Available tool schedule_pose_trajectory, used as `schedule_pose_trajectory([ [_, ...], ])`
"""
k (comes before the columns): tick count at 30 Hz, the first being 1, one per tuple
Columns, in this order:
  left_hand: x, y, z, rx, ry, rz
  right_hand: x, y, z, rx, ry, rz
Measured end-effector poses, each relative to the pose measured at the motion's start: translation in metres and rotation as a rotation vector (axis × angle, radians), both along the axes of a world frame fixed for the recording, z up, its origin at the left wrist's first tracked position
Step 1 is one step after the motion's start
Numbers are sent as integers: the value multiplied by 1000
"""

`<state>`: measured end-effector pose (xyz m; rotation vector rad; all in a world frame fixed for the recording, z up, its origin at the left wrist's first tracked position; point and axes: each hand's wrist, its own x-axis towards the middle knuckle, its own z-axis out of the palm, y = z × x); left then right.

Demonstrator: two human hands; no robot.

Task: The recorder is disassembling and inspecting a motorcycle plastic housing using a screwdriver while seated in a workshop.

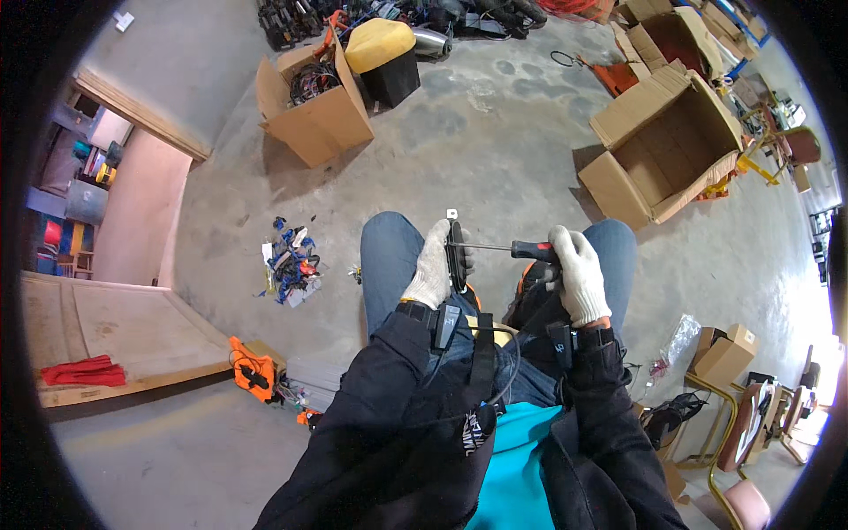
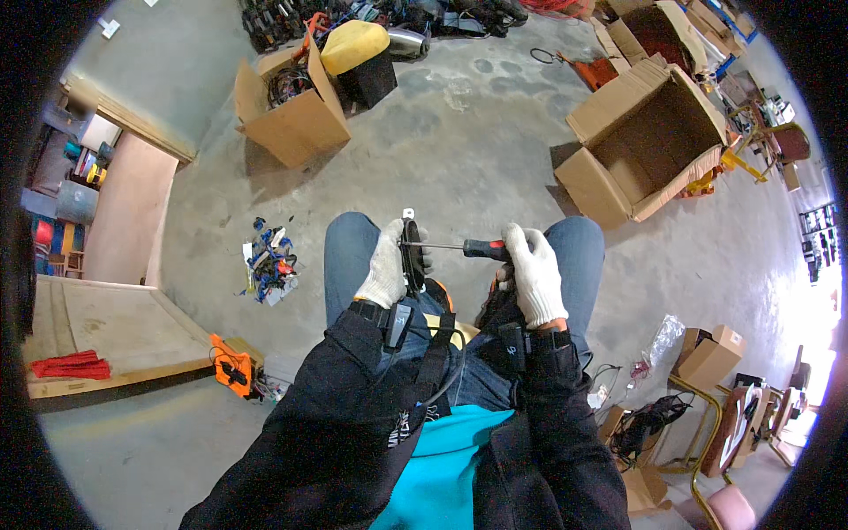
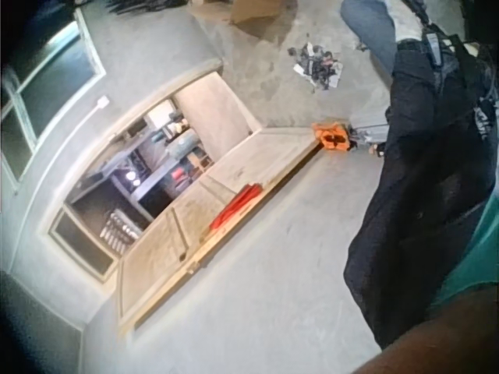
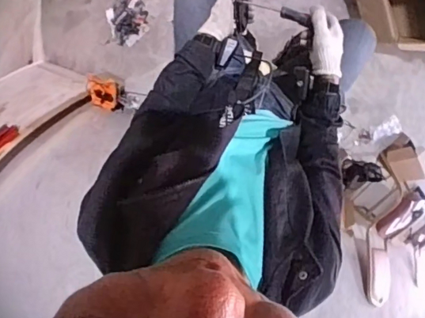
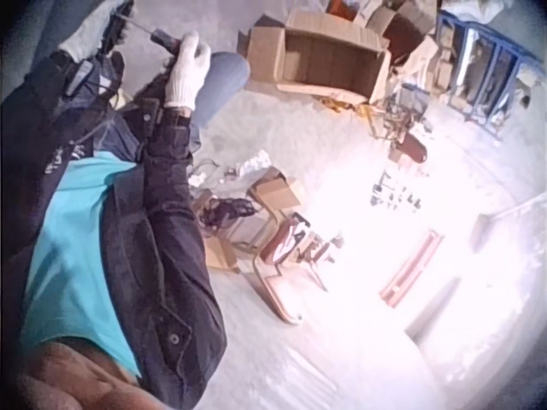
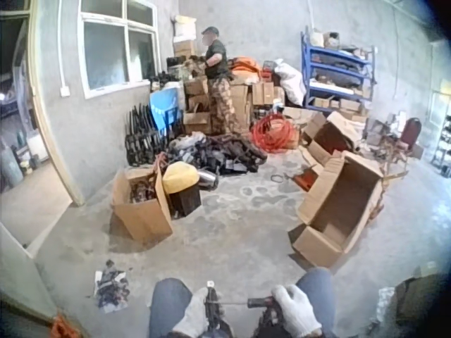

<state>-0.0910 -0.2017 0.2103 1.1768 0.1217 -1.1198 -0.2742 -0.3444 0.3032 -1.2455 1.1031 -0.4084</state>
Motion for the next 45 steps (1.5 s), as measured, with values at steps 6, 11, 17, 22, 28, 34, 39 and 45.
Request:
schedule_pose_trajectory([
  [6,0,8,-13,27,-21,-35,2,4,2,-62,-42,95],
  [11,-12,2,-15,87,-101,-103,-17,-8,-22,-40,-209,109],
  [17,-6,4,-38,119,-75,-120,-15,-13,-39,51,-190,109],
  [22,-2,3,-37,148,-92,-119,-13,-17,-32,53,-58,164],
  [28,-5,1,-40,209,-133,-137,-10,-18,-36,-9,-32,191],
  [34,-12,5,-17,225,-140,-139,-15,-19,-42,14,-26,151],
  [39,-8,5,-29,215,-150,-173,-11,-20,-46,30,-5,130],
  [45,-9,5,-21,255,-163,-202,-10,-16,-35,23,6,134],
])
